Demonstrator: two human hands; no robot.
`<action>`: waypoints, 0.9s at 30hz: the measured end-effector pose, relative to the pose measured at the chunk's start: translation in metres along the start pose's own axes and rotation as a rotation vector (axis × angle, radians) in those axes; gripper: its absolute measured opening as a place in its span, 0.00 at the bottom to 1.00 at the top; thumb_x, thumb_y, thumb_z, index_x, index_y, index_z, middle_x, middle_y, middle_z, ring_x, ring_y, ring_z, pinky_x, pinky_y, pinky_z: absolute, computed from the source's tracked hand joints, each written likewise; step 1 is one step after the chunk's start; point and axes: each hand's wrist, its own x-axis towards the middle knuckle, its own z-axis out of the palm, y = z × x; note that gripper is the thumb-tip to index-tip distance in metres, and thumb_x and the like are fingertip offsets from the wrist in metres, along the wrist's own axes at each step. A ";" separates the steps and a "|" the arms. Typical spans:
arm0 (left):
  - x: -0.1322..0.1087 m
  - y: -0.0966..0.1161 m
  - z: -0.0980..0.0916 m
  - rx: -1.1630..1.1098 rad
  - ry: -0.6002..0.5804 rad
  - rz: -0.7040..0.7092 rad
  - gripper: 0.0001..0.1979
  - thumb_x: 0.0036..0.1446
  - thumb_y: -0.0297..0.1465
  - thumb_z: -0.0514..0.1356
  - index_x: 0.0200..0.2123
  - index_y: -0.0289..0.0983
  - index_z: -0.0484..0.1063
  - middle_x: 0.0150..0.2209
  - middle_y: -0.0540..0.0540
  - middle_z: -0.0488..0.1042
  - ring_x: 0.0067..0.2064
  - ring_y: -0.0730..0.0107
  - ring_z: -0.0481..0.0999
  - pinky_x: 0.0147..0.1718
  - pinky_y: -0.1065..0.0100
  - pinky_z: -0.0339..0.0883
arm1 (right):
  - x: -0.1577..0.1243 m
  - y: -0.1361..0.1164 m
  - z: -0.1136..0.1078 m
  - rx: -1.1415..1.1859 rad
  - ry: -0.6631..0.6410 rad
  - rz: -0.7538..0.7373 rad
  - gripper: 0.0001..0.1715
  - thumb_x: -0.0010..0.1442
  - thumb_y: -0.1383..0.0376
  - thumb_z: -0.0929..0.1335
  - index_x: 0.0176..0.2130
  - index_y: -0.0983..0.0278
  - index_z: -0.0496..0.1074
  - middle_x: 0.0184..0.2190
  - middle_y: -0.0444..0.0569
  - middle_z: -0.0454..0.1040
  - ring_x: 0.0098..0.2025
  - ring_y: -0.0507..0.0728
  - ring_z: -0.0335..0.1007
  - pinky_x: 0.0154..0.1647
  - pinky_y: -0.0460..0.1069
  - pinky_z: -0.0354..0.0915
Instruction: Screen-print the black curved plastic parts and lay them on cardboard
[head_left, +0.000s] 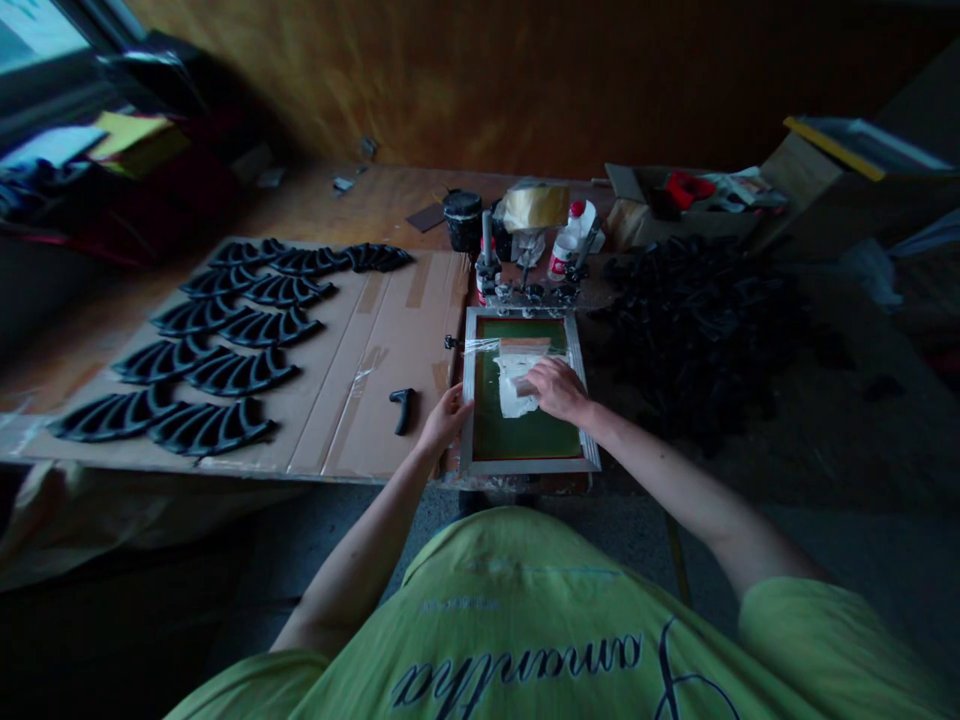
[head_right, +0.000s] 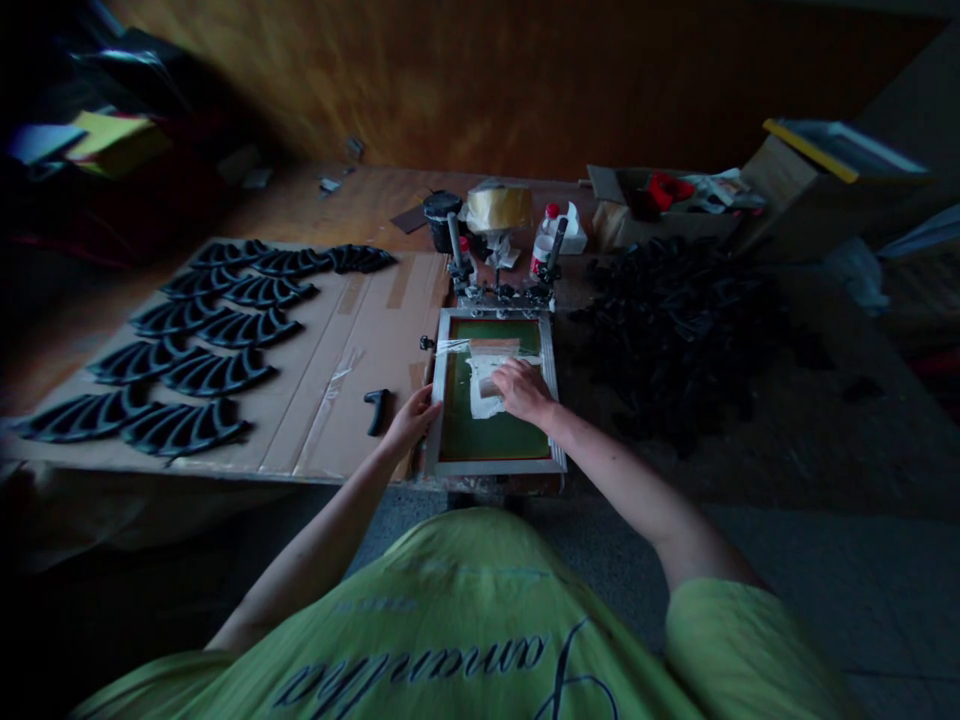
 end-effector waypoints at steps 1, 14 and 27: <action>0.001 -0.002 0.000 0.002 0.002 0.008 0.35 0.56 0.42 0.62 0.64 0.36 0.63 0.36 0.45 0.78 0.31 0.70 0.75 0.28 0.74 0.67 | -0.009 -0.001 -0.001 0.002 -0.019 -0.057 0.11 0.56 0.76 0.65 0.35 0.64 0.75 0.35 0.53 0.76 0.43 0.60 0.65 0.44 0.53 0.56; 0.001 -0.006 0.002 -0.042 0.006 0.031 0.34 0.56 0.43 0.62 0.63 0.35 0.63 0.38 0.44 0.78 0.31 0.71 0.75 0.27 0.73 0.66 | -0.030 -0.006 0.006 0.072 0.104 -0.156 0.18 0.55 0.79 0.65 0.41 0.64 0.77 0.39 0.51 0.79 0.43 0.59 0.68 0.42 0.52 0.58; -0.025 0.073 -0.012 -0.172 0.063 0.120 0.29 0.57 0.53 0.59 0.51 0.38 0.72 0.22 0.54 0.66 0.20 0.78 0.62 0.17 0.76 0.53 | 0.034 0.073 -0.067 0.237 0.409 0.370 0.30 0.61 0.58 0.70 0.60 0.61 0.68 0.38 0.49 0.78 0.38 0.58 0.72 0.44 0.54 0.67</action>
